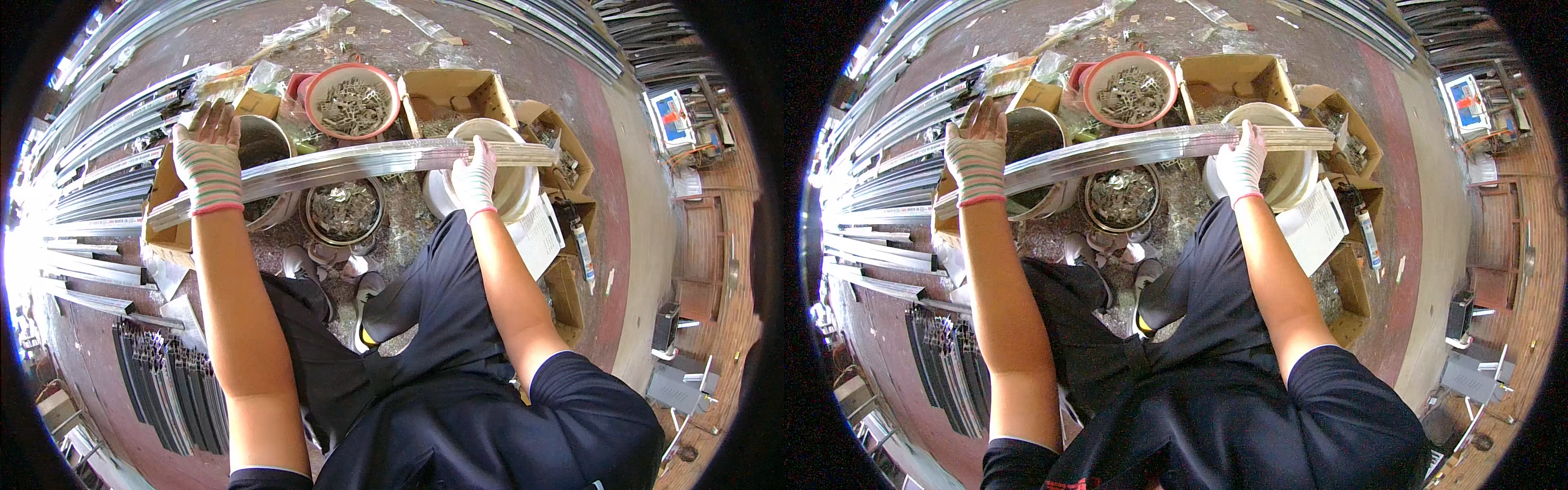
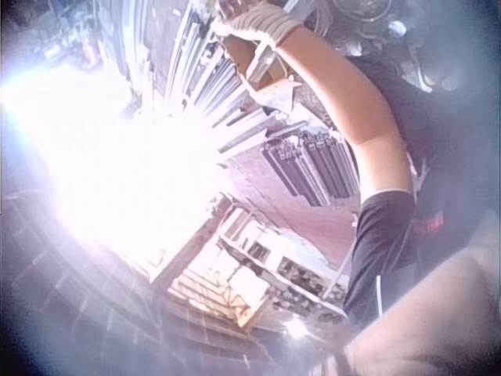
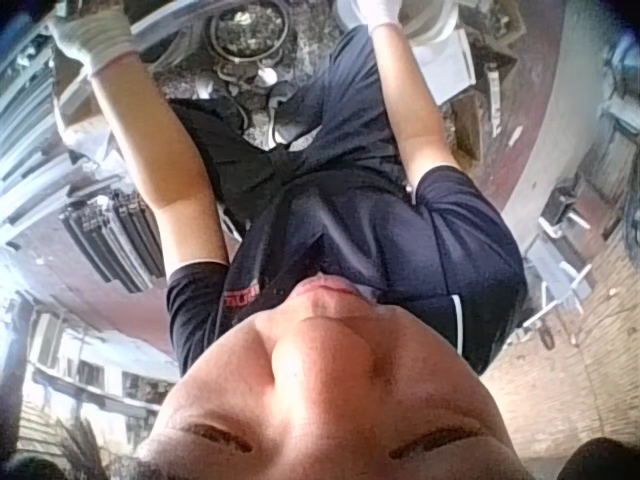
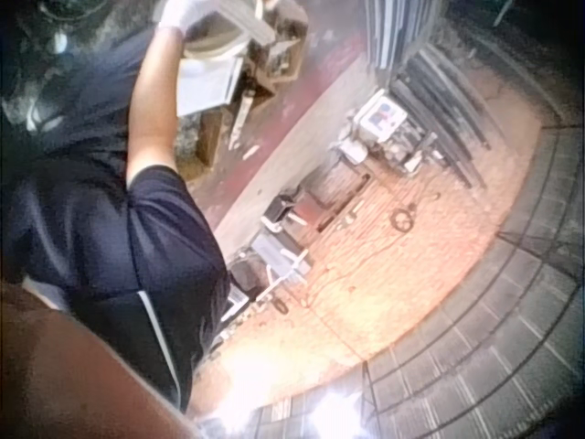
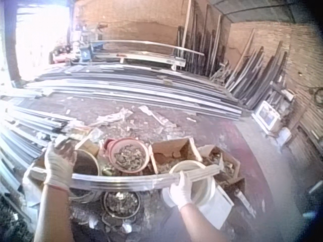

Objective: The person sits on the floor and applies sealant from a caulking gun along the groove of a long metal profile. They hold the profile with one hand and move the gun steadily along its length, then set the gun down and reposition the profile.

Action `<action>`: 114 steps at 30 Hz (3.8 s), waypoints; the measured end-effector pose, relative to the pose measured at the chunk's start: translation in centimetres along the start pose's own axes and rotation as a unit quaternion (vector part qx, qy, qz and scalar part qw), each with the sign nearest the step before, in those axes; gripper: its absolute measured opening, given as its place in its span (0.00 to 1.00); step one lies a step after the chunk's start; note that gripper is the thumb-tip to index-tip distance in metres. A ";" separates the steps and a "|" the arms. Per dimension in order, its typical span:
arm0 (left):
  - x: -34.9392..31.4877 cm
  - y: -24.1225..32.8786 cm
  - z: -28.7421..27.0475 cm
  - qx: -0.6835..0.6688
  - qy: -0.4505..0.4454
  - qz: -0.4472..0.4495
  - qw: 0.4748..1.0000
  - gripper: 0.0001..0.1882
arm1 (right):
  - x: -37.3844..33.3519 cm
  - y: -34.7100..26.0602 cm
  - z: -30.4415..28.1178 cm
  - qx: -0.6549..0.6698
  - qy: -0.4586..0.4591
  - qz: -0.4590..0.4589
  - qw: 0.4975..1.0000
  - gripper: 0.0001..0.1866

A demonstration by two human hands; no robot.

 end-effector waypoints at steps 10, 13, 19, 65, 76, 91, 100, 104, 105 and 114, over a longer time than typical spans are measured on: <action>-0.6 0.3 0.3 -0.001 -0.005 0.003 1.000 0.37 | -4.6 -6.4 4.4 0.073 -0.182 -0.072 0.978 0.25; -0.6 0.3 0.1 -0.002 -0.001 0.002 1.000 0.38 | -5.1 -5.2 6.6 0.025 -0.241 -0.031 0.970 0.29; -0.2 0.1 0.1 0.003 -0.004 0.006 1.000 0.38 | -5.2 -4.7 7.4 -0.015 -0.270 -0.038 0.962 0.34; -0.5 0.4 0.2 0.012 -0.007 0.007 1.000 0.36 | -4.5 -3.7 5.6 0.009 -0.250 0.056 0.967 0.33; -0.1 0.4 -0.2 0.012 0.007 0.007 1.000 0.35 | -4.4 -3.1 5.4 -0.028 -0.200 0.040 0.979 0.34; 0.2 0.2 -0.5 0.007 0.008 -0.005 1.000 0.35 | -4.5 -1.7 6.0 -0.027 -0.266 0.112 0.957 0.40; 0.3 0.0 -0.5 -0.002 0.000 -0.003 1.000 0.36 | -4.2 -0.5 5.5 -0.002 -0.245 0.141 0.959 0.40; 0.4 0.0 -0.6 0.003 0.007 0.002 1.000 0.36 | -4.2 -0.2 5.9 -0.004 -0.240 0.129 0.962 0.41; 0.4 -0.1 -0.5 -0.001 0.002 -0.002 1.000 0.36 | -4.3 -0.1 6.0 -0.006 -0.245 0.131 0.961 0.41; 0.5 -0.2 -0.8 0.004 0.003 -0.006 1.000 0.36 | -3.9 -0.2 4.8 -0.022 -0.255 0.165 0.952 0.43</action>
Point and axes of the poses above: each hand's wrist, its own x-axis towards the middle knuckle, its own z-axis out of the palm, y = z × x, the point moved 10 cm from there along x, towards the middle knuckle, and after that the axes turned 3 degrees about x, right-handed, at the moved point
